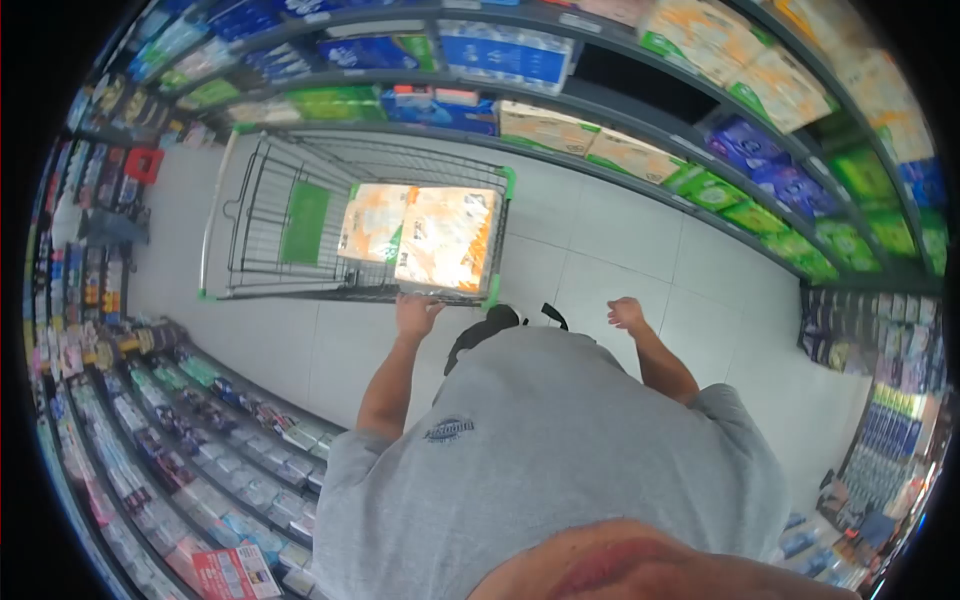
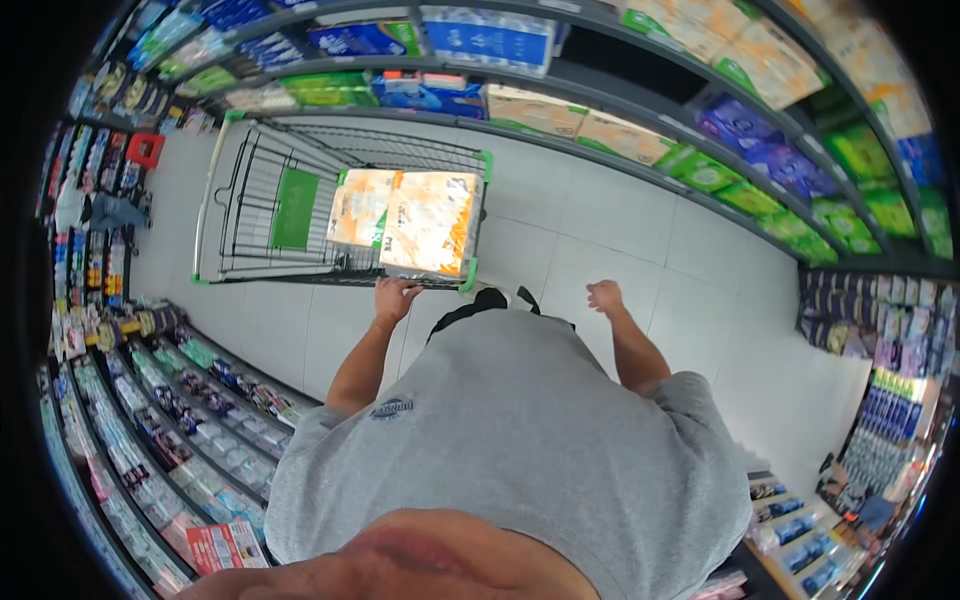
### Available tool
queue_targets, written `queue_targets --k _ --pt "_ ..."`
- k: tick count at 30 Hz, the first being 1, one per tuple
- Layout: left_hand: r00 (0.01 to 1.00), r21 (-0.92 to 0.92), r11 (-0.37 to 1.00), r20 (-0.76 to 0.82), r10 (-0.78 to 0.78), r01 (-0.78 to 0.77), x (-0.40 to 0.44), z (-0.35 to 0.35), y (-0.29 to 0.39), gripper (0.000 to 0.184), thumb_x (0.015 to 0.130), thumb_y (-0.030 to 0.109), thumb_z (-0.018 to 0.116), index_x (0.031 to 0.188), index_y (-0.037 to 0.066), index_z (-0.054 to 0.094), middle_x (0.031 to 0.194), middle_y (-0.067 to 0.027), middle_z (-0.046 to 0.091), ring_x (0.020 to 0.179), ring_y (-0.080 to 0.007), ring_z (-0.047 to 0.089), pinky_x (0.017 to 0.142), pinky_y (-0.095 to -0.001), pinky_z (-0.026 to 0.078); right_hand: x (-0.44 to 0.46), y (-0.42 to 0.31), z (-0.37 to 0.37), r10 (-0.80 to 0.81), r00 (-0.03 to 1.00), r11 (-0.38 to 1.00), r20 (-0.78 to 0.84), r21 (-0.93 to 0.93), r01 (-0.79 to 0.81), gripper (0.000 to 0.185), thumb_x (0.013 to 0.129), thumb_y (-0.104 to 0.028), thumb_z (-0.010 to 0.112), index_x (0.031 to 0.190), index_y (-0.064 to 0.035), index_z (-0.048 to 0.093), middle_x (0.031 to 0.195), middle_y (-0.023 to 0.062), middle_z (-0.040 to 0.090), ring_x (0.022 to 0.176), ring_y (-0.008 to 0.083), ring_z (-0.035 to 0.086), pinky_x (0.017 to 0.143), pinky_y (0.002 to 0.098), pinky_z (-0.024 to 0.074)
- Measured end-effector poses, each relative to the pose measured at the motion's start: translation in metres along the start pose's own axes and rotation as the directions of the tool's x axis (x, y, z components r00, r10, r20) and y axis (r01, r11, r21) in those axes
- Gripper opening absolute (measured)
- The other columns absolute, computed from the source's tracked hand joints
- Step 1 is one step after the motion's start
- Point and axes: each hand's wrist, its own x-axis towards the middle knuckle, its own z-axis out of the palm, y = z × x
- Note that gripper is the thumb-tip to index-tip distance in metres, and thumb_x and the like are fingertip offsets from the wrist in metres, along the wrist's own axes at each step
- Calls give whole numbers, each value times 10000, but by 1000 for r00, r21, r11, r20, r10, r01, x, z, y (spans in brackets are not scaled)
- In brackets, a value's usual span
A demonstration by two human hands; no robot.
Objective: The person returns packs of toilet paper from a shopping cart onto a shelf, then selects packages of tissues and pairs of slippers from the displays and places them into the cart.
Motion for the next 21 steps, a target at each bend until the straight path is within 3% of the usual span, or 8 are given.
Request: queue_targets --k 3,6,8,12,17,18,21 --pt "996 61 998 78 -34 29 -3 -1 15 330 810 453 614 917 162 725 952 -94 674 995 -279 572 1019 -506 284 -27 43 9 33 999 996 2 80 -33 309 820 -286 626 982 -24 603 803 111 655 624 192 634 532 332 501" --pt "999 34 999 50 -1 0 -9 11 14 383 815 469 598 968 140 718 979 -119 674 1030 -292 563 1045 -508 261 -46 98 10 -12 1000 992 27 129 9 316 823 -284 624 994 -20 606 816 121 657 642 206 645 549 344 512" --pt "998 38 998 49 40 -42 -9 16 17 387 816 468 597 975 137 716 973 -124 675 1033 -296 561 1046 -507 262 -50 128 10 51 998 998 47 31 -53 328 821 -276 622 1006 -4 607 822 131 659 655 220 654 554 351 519" --pt "997 93 996 78 -3 -4 -14 24 13 418 807 489 600 966 120 717 960 -145 677 1024 -320 576 1038 -501 280 -78 176 0 125 992 992 11 28 -125 340 821 -262 617 1019 14 614 840 140 666 648 224 655 549 351 517" --pt "985 53 998 166 -38 30 -12 19 22 470 816 531 562 951 108 716 949 -157 680 986 -321 605 1040 -521 264 -119 200 -4 118 985 973 -124 213 -90 343 821 -259 617 1030 14 617 853 144 670 653 223 656 548 348 514" --pt "988 43 999 148 -36 30 -16 15 25 459 807 519 579 930 99 718 938 -158 680 964 -317 610 1024 -536 271 -124 206 1 136 980 970 -144 220 -102 344 822 -259 617 1031 14 617 854 144 671 654 223 656 548 347 514" --pt "998 -34 999 55 43 -41 -19 12 24 378 764 417 678 878 59 715 900 -163 681 929 -332 614 945 -441 391 -141 219 17 209 965 946 -158 284 -159 349 823 -264 620 1036 12 617 858 143 673 651 222 655 550 351 513"
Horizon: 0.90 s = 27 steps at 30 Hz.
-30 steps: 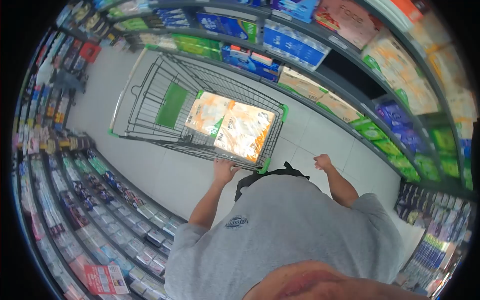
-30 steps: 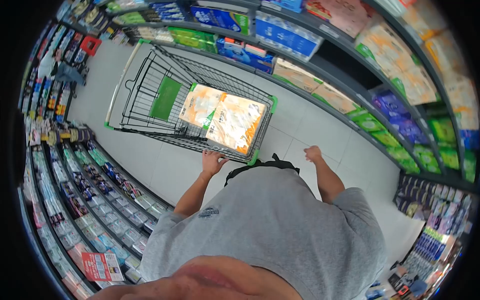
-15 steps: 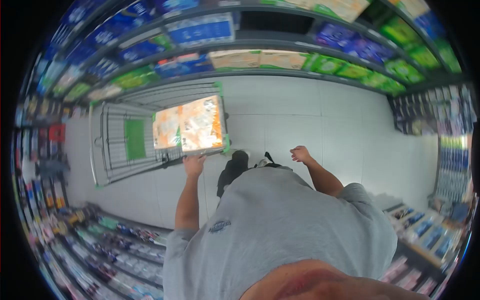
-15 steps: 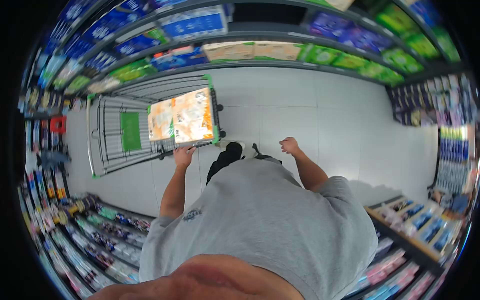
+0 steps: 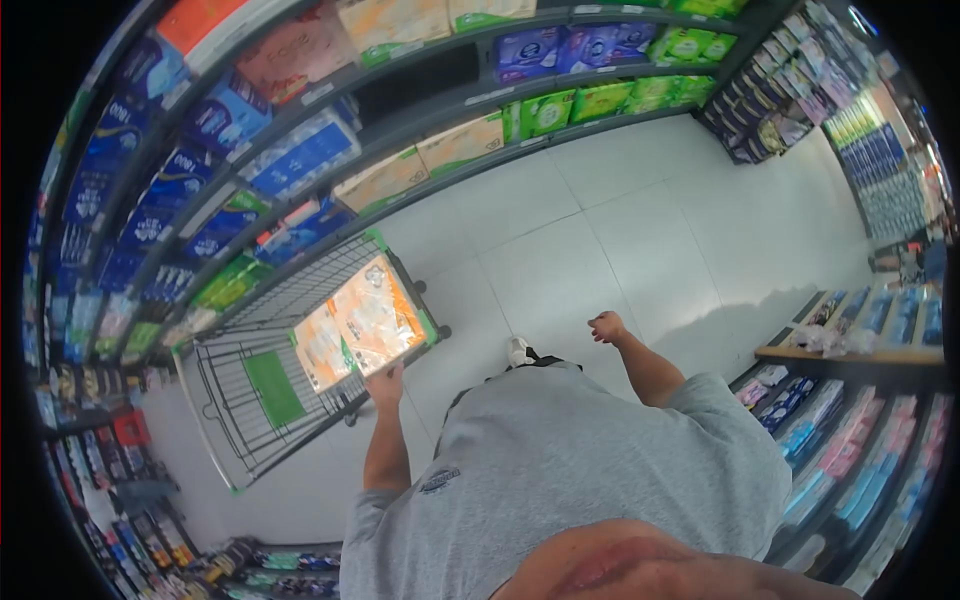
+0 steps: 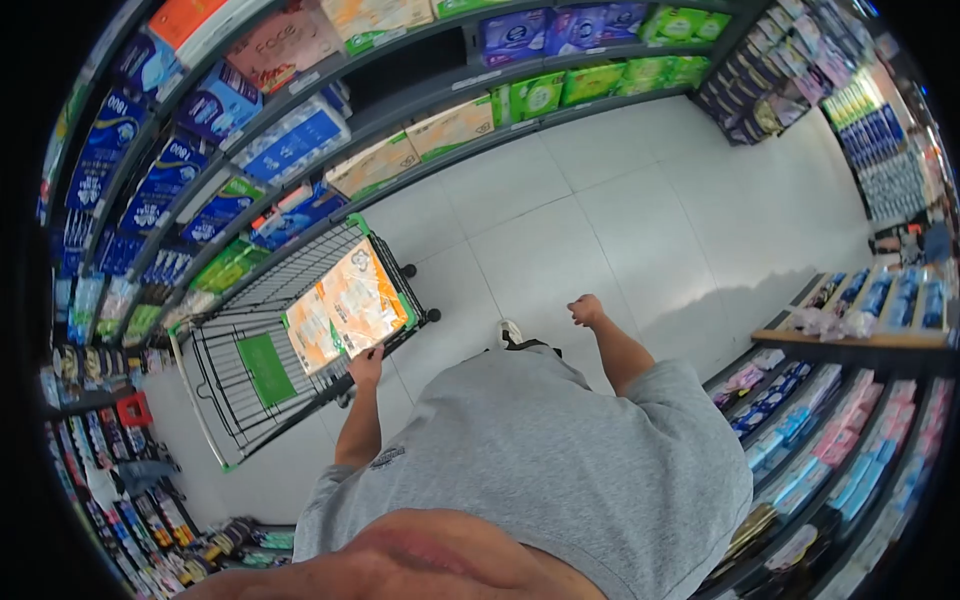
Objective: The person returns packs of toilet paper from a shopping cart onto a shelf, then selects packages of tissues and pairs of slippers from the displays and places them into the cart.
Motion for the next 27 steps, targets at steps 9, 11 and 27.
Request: queue_targets --k 9,11,27 --pt "995 70 997 -93 39 -32 -27 -24 -62 445 821 473 591 969 63 684 949 -159 671 958 -346 606 906 -459 408 -32 45 64 22 999 979 29 203 -28 259 827 -247 620 855 9 588 745 154 651 563 237 632 455 359 472" --pt "990 161 979 -83 -110 123 -39 -29 -84 451 844 522 545 1044 136 667 1084 -108 633 1114 -310 530 1032 -604 225 -46 30 63 32 999 977 16 210 -35 289 832 -243 605 989 -2 579 813 157 656 632 235 635 546 379 488" --pt "976 160 975 127 -178 157 -49 -57 -94 456 840 500 558 1216 243 582 1327 -184 468 1331 -370 281 1068 -659 71 -69 -36 118 -110 988 991 104 88 101 321 838 -272 612 1031 -19 567 860 139 655 682 238 650 582 364 496"
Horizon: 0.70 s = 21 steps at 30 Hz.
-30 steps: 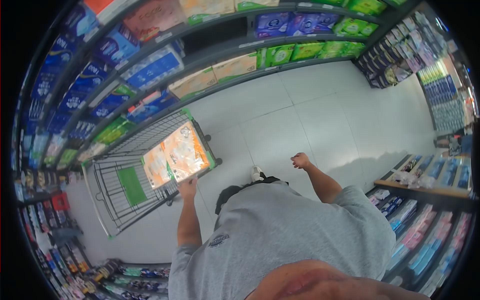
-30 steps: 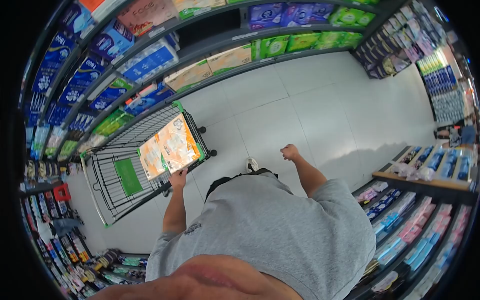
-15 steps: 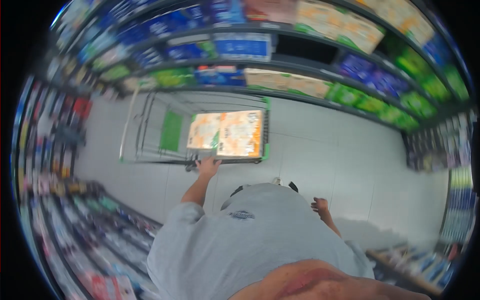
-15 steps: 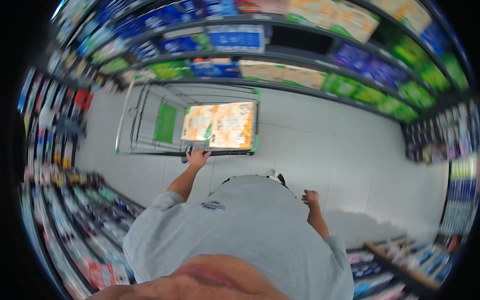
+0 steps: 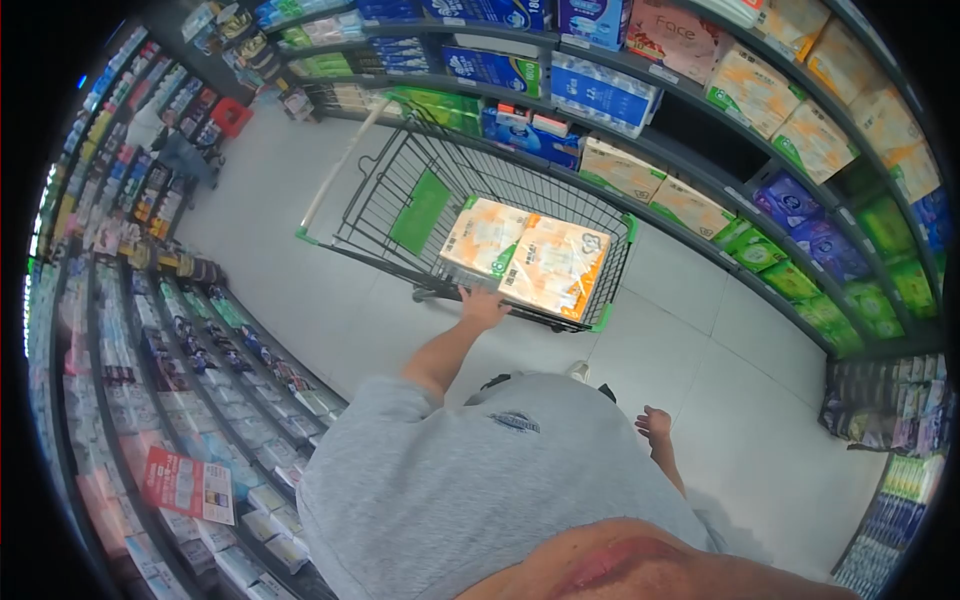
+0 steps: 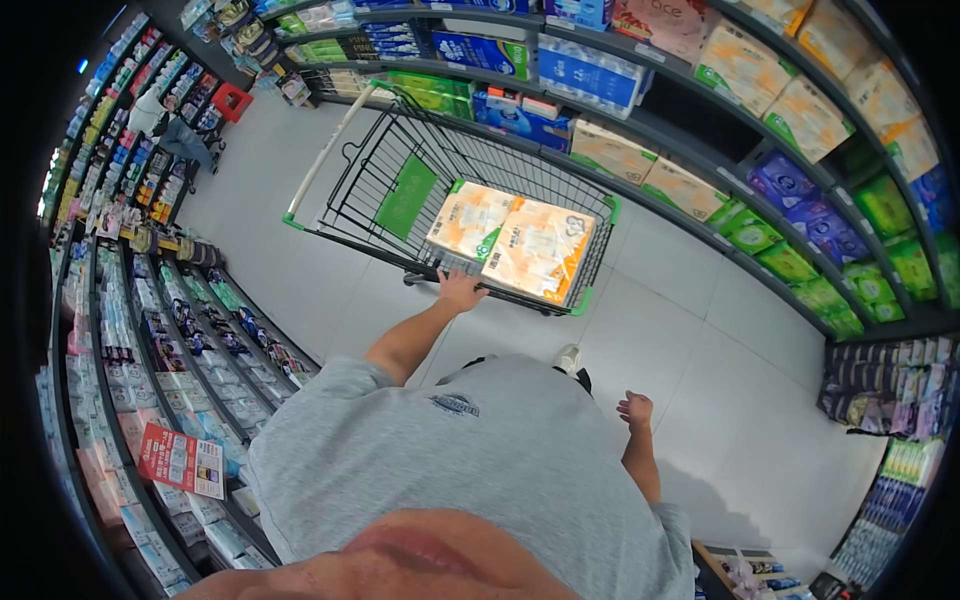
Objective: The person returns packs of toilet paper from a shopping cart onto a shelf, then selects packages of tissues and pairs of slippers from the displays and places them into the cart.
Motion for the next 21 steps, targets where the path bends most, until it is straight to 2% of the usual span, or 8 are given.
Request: queue_targets --k 4,7,13,15,17,19,20,21 --pt "999 30 999 17 29 -29 -6 -6 4 488 850 486 547 1249 205 551 1350 -210 439 1344 -407 246 1049 -687 54 -16 3 18 20 1000 1000 -11 3 -20 324 836 -268 610 1036 -17 567 864 137 653 680 233 646 583 364 495" --pt "998 35 997 13 67 -68 -5 -5 0 524 846 494 544 1258 170 539 1356 -217 428 1340 -424 240 1039 -697 54 -31 9 36 29 999 1000 -15 7 -29 364 849 -272 585 1085 3 547 942 161 644 777 269 644 669 414 508" --pt "983 82 986 -94 155 -148 4 3 -16 479 834 495 554 1197 183 575 1280 -218 469 1324 -449 231 979 -751 56 -46 29 79 115 991 993 -67 20 -114 366 848 -268 582 1096 0 553 931 162 647 761 259 645 653 406 508" --pt "944 58 970 -223 242 -235 5 15 -24 450 825 457 592 1172 170 584 1206 -223 496 1308 -466 239 937 -784 54 -53 44 93 118 991 993 -67 26 -116 369 845 -263 582 1097 4 554 930 165 647 756 258 645 653 407 508" --pt "927 25 963 -264 267 -270 5 19 -35 420 823 418 613 1158 165 590 1153 -224 516 1299 -461 261 1009 -717 89 -66 49 109 140 986 989 -92 57 -135 373 843 -262 581 1099 8 554 927 163 645 751 258 643 649 403 505" --pt "820 24 880 -352 452 -474 18 24 -52 384 828 395 613 1135 164 604 1066 -185 555 1206 -394 408 1069 -585 181 -81 50 125 155 983 985 -101 92 -146 375 843 -263 582 1103 5 555 916 157 644 749 256 642 652 400 504" --pt "811 30 867 -337 478 -498 25 21 -55 384 828 395 613 1135 164 604 1066 -185 555 1206 -394 408 1069 -585 181 -81 50 133 161 981 984 -111 98 -151 377 842 -266 583 1105 3 555 914 154 644 749 256 642 655 401 504" --pt "808 -25 842 -296 509 -539 30 15 -59 351 834 402 601 1095 169 625 1025 -178 568 1126 -366 470 1030 -540 258 -84 49 140 172 977 982 -125 102 -160 379 841 -268 584 1107 1 556 912 152 644 749 255 641 658 403 503"
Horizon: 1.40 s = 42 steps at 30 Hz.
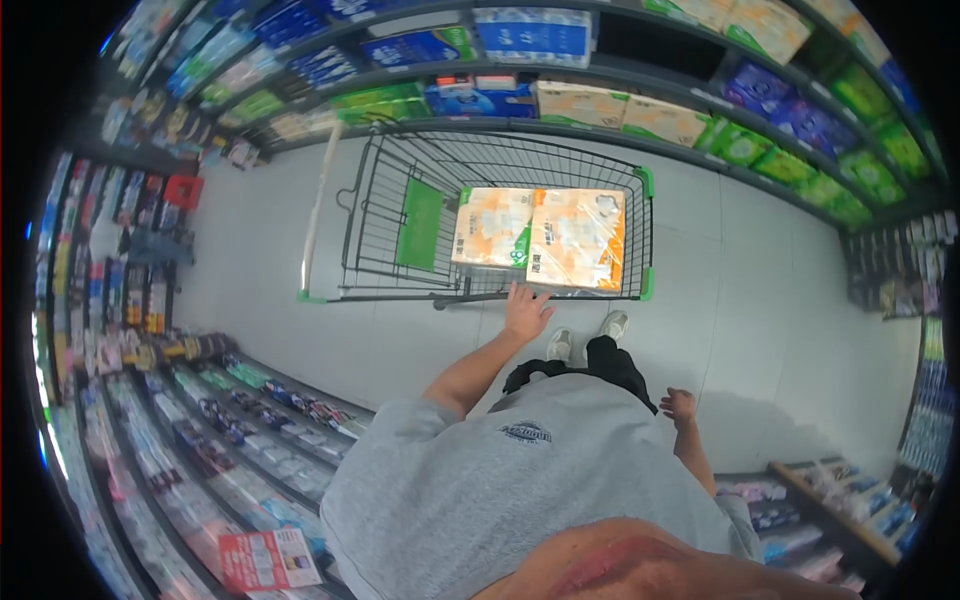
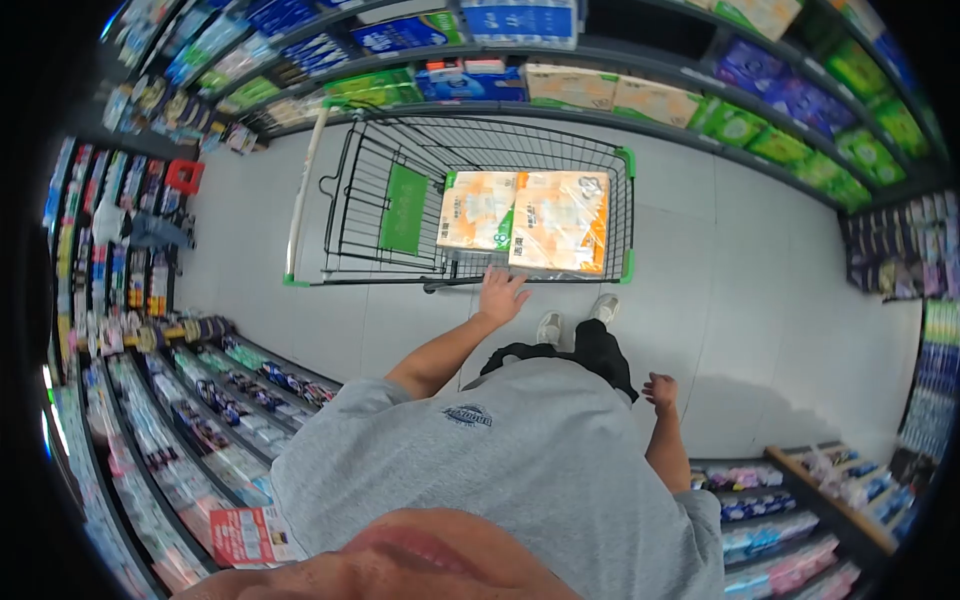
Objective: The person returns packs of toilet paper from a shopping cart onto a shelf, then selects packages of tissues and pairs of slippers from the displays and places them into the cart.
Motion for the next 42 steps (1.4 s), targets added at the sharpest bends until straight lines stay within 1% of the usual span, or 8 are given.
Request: queue_targets --k 7,11,16,20,23,30,38,42 --pt "993 24 997 90 70 -73 19 5 -15 279 830 410 598 975 183 670 864 -89 599 819 -291 589 733 -475 425 -31 -8 19 -58 991 990 -120 120 72 358 845 -293 599 1071 -18 564 891 129 654 754 222 640 653 367 502" --pt "978 -77 993 180 107 -94 27 -7 -15 258 841 380 590 978 176 669 928 -85 614 934 -296 578 846 -488 406 -51 -5 29 -27 981 977 -191 202 66 311 848 -265 595 1036 -18 582 842 108 654 699 200 643 591 327 489" --pt "965 -36 965 29 260 -259 37 -7 -11 209 833 322 605 954 163 667 995 -76 620 1163 -291 463 1013 -488 257 -67 18 40 52 978 962 -200 272 4 323 853 -277 591 1056 -26 577 859 111 654 709 205 640 620 349 493" --pt "961 -3 962 58 272 -272 46 -6 -2 208 822 321 615 929 151 670 958 -75 625 1092 -286 515 946 -473 360 -76 51 42 135 970 941 -200 333 -62 341 860 -285 585 1092 -35 570 883 117 656 716 214 641 645 365 494" --pt "969 -35 994 222 106 -101 59 -6 13 239 812 348 618 862 121 672 906 -81 634 909 -273 605 719 -427 502 -84 77 31 204 956 923 -211 368 -115 338 860 -280 585 1097 -39 571 878 119 655 699 221 640 636 365 491" --pt "878 73 987 451 -161 144 100 -14 52 381 832 473 561 847 114 687 959 -124 651 916 -310 627 773 -444 493 -85 117 -13 290 931 867 -221 472 -159 299 840 -259 598 1042 -39 591 826 96 650 662 200 639 587 360 490" --pt "842 215 962 475 -255 170 152 12 83 572 810 595 518 898 61 706 950 -175 671 920 -331 638 812 -439 489 -86 132 -61 362 881 749 -305 658 -80 282 838 -256 598 1028 -48 588 829 99 649 656 192 631 579 349 482" --pt "760 206 965 597 -257 164 175 21 104 579 815 607 504 925 75 705 983 -176 669 958 -334 631 829 -445 483 -108 140 -55 445 851 703 -278 697 -140 269 840 -235 607 1007 -26 577 757 119 637 542 194 604 431 292 435"
